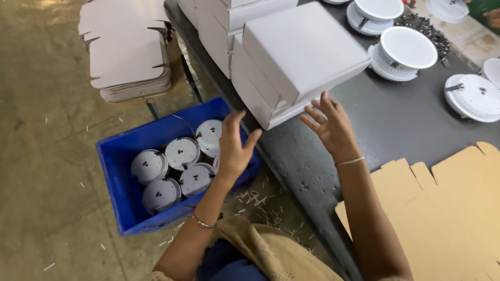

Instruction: The person folds flat corrugated cardboard blanks into open boxes on a workbench, creasing the sides and tucking the flaps, and places a white inner box inside each one. They set a plastic-wrapped round light fixture into one finished box and stack completed boxes on the table.

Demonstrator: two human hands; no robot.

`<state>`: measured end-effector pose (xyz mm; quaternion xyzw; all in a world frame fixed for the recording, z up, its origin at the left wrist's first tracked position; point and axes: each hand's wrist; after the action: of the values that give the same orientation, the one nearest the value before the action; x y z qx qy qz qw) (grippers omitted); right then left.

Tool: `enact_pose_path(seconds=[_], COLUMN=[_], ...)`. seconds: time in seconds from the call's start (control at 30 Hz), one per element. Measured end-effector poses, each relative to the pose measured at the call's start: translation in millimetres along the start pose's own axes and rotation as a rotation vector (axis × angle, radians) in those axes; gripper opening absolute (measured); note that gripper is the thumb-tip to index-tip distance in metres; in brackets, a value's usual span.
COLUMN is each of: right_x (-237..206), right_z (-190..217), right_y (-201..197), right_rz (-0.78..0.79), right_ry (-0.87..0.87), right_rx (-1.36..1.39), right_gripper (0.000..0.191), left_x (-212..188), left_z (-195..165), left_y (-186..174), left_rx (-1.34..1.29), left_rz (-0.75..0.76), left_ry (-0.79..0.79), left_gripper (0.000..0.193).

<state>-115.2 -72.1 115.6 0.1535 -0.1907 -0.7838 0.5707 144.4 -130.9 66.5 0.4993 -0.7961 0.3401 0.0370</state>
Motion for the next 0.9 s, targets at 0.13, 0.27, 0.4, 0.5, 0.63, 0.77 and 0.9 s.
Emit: enact_pose_path(seconds=[0.13, 0.27, 0.4, 0.5, 0.63, 0.77, 0.9], right_x=[20.4, 47.2, 77.1, 90.6, 103.9, 113.4, 119.9], right_z=[-17.0, -18.1, -1.1, 24.0, 39.5, 36.4, 34.7], right_y=[-42.1, -92.1, -109.3, -107.6, -96.5, -91.4, -95.9], right_rz=[-0.170, -0.121, -0.143, -0.218, -0.094, 0.046, -0.011], right_ry=[-0.061, -0.144, -0.259, -0.242, -0.107, -0.166, -0.108], right_rx=[-0.003, 0.153, -0.004, -0.250, -0.500, -0.435, -0.534], right_gripper=[0.055, 0.048, 0.053, 0.061, 0.068, 0.071, 0.070], left_x=[29.2, 66.4, 111.4, 125.7, 120.6, 112.3, 116.3], left_z=[-31.3, -58.8, -55.6, -47.0, -38.3, -30.9, -26.0], left_y=[-1.1, 21.2, 37.8, 48.6, 61.9, 70.6, 77.3], left_rx=[0.051, 0.273, 0.362, 0.210, 0.061, 0.062, 0.056], left_rz=[-0.039, 0.029, 0.057, 0.023, -0.058, -0.052, -0.095], left_ry=[0.155, 0.268, 0.306, 0.259, 0.302, 0.291, 0.295], left_gripper=[0.074, 0.094, 0.101, 0.105, 0.100, 0.094, 0.095])
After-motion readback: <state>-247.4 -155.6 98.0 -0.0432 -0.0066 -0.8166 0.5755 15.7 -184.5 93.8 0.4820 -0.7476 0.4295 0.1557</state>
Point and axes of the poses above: each hand's wrist, its own x-axis towards the middle knuckle, its own y-axis out of the palm, z = x × y, and after that the axes turned 15 degrees about z, right-handed
